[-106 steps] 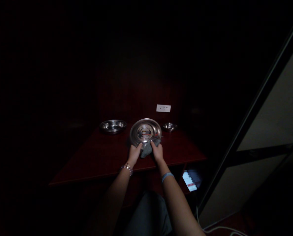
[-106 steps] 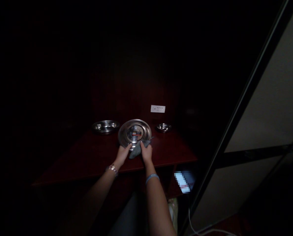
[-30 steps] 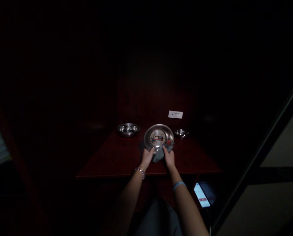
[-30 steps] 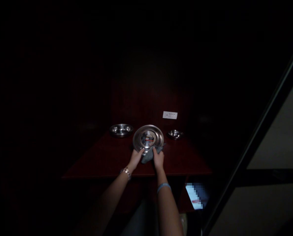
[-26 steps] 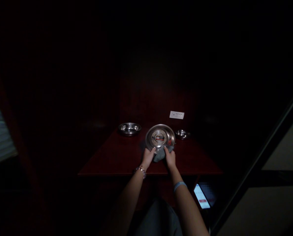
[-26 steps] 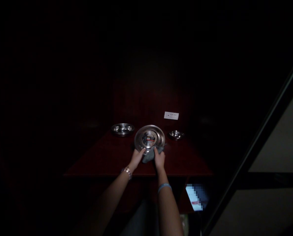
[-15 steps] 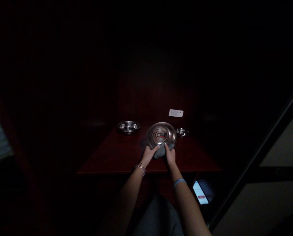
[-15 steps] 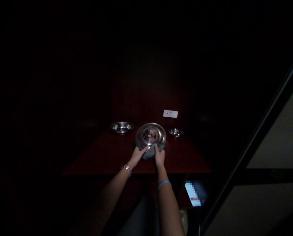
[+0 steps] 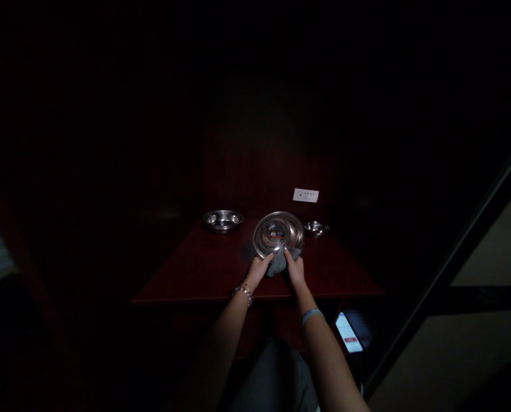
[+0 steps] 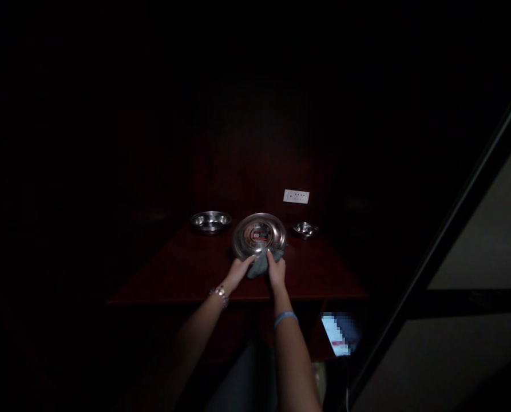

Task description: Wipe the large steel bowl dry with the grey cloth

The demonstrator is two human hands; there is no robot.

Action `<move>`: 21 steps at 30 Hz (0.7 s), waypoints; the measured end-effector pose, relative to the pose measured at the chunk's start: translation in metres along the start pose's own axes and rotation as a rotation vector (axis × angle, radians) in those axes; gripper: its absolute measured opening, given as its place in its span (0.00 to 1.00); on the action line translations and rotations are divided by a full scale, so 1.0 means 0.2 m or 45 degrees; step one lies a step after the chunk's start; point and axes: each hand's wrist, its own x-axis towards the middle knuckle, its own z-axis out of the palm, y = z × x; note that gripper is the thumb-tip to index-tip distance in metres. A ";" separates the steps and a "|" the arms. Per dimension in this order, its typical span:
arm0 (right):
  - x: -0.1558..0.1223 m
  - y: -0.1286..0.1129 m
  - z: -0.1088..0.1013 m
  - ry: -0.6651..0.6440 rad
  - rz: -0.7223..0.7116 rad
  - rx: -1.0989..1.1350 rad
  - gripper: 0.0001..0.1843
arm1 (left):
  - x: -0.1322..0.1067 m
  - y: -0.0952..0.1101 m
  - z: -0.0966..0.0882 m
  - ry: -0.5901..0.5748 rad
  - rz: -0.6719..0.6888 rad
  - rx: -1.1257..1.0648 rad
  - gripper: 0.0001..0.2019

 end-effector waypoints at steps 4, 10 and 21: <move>0.00 0.01 0.01 0.062 -0.008 0.005 0.28 | 0.00 0.03 -0.01 0.118 0.005 -0.081 0.14; 0.00 0.00 0.02 0.098 -0.044 0.053 0.29 | -0.03 0.09 -0.01 0.246 0.080 -0.159 0.17; 0.00 0.00 0.00 0.122 -0.005 0.027 0.29 | -0.03 0.02 0.01 -0.138 0.134 0.004 0.25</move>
